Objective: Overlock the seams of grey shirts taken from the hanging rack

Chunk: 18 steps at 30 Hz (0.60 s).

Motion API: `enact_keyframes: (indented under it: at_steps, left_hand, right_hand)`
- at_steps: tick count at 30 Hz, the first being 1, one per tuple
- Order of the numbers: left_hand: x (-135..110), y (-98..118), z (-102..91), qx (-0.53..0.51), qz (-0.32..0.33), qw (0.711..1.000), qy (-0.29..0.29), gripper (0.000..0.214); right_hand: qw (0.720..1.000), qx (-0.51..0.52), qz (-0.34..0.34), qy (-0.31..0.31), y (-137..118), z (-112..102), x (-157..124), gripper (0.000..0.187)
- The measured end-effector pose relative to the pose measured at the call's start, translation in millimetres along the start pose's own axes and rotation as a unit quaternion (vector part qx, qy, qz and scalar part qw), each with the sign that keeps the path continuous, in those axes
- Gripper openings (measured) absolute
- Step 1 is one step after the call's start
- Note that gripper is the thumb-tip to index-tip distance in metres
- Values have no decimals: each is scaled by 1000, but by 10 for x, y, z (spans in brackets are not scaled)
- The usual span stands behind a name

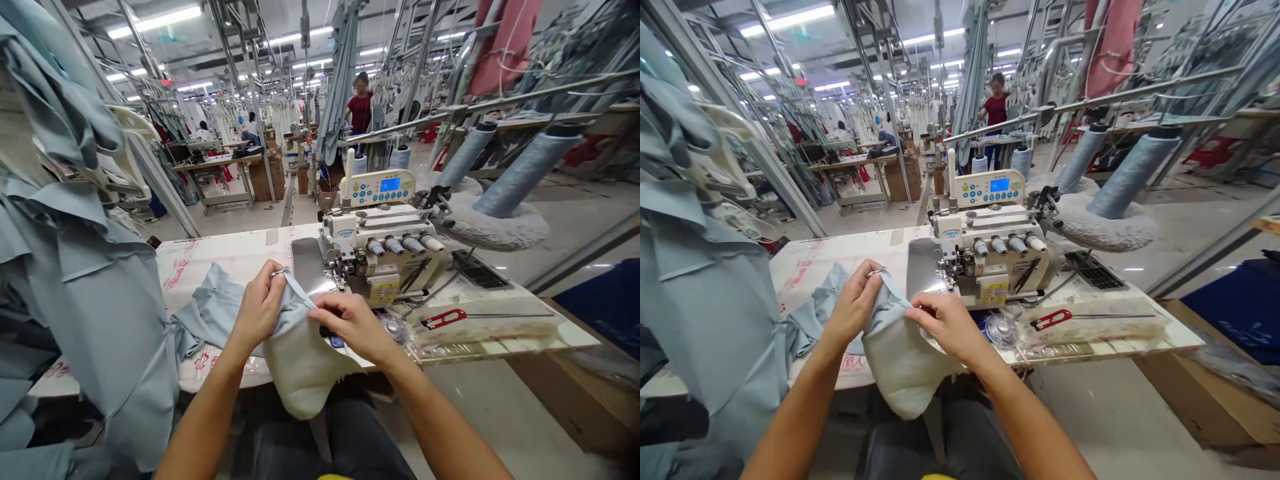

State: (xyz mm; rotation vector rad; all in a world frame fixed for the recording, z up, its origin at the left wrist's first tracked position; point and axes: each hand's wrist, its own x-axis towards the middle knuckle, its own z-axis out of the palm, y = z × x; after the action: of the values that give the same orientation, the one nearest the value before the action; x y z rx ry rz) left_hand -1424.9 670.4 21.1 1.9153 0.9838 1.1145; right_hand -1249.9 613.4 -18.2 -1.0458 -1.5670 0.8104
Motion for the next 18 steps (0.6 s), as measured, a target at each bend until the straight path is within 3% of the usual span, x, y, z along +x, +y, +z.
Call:
enact_keyframes:
  at_steps: [2, 5, 8, 13, 18]
  left_hand:
    - [9, -34, -91, -81, -23, 996, -24, 22]
    - [4, -120, -145, -210, -60, 975, -45, 27]
    - [-15, -174, -167, -287, -79, 954, -24, 28]
    - [-72, -195, -246, -330, -64, 942, -14, 28]
    - [-134, -249, -277, -340, -64, 938, 2, 26]
  right_hand:
    - [999, -8, -21, 32, -25, 54, 75, 25]
    - [985, 151, 15, 85, -40, 236, 159, 27]
    - [954, 276, 71, 89, -56, 421, 182, 32]
    - [984, 162, 26, 73, -106, 498, 162, 34]
    - [989, 123, 22, 81, -113, 513, 163, 33]
